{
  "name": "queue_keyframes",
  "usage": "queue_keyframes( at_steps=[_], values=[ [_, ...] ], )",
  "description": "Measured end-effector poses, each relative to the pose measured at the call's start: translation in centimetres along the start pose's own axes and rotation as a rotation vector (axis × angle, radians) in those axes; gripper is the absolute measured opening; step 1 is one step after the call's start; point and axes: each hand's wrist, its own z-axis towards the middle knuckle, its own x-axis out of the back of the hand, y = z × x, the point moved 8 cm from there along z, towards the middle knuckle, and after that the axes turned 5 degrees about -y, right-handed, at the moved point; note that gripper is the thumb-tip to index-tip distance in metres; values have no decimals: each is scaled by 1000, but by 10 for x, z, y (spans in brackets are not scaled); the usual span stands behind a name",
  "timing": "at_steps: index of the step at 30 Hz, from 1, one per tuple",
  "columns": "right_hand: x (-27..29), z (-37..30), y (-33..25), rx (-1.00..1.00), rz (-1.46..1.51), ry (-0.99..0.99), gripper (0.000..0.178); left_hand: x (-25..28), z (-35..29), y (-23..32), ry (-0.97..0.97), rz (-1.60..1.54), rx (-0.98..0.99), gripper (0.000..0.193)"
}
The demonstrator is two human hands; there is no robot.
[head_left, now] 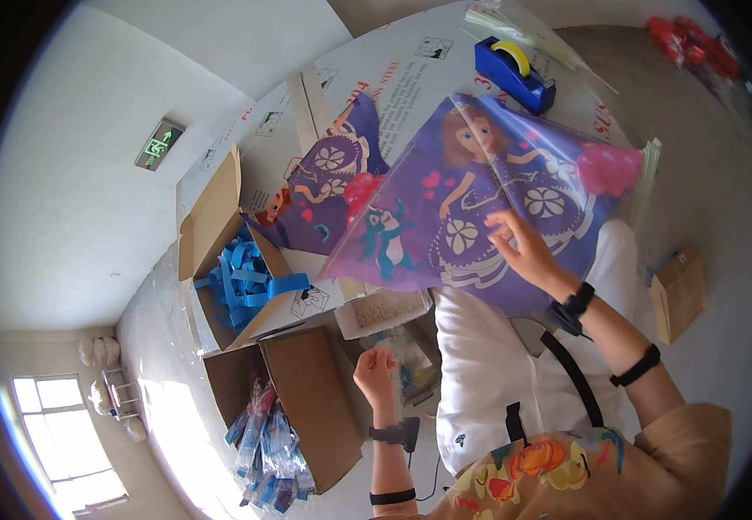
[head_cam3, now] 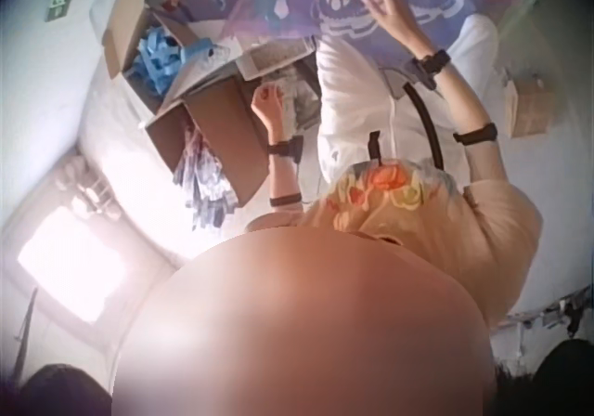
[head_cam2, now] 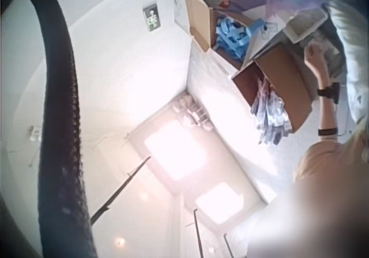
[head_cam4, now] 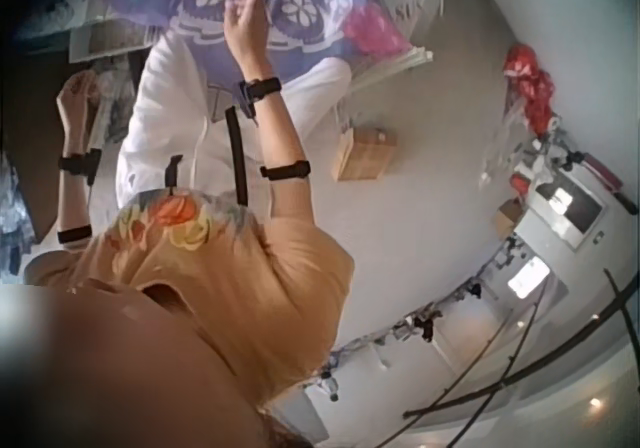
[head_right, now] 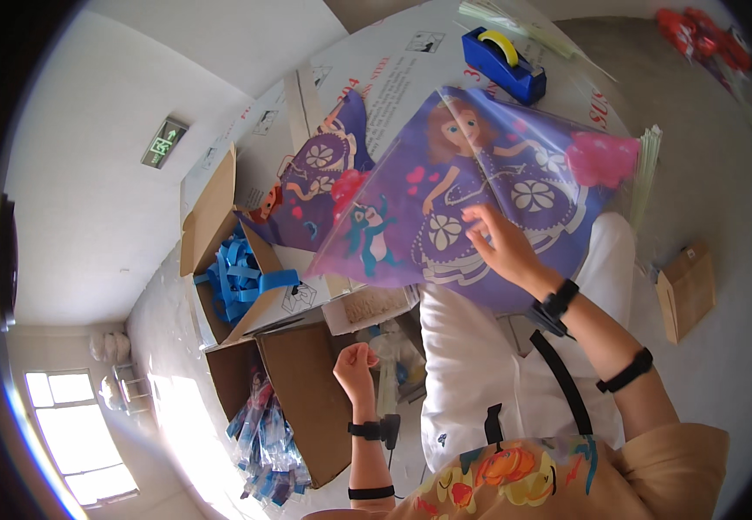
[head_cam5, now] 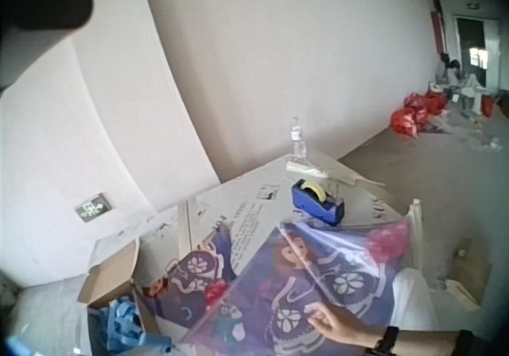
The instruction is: Assembling a plastic kite by attaching ribs and blue streamers using adhesive tape.
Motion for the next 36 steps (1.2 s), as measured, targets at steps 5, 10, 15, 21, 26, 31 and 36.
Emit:
queue_keyframes(
  at_steps=[5, 10, 15, 21, 26, 31, 36],
  values=[
    [51, -140, -12, -152, -72, 75, 25, -11, 69, -4, -128, -184, -4, 20],
    [76, -230, -30, -251, -78, 260, 20, -59, 118, -11, -171, -577, 122, 27],
    [76, -279, -19, -356, 49, 466, 19, -80, 123, -21, 69, -538, 325, 13],
    [65, -249, -34, -263, -13, 348, 23, -97, 119, -46, -62, -642, 479, 10],
    [23, -215, -53, -133, -120, 174, 36, -104, 110, -42, -336, -739, 407, 11],
    [-12, -184, -61, -72, -178, 40, 59, -119, 64, 26, -356, -822, 226, 18],
    [-31, -142, -80, 21, -507, -59, 100, -99, -3, 89, -413, -811, -12, 21]
  ],
)
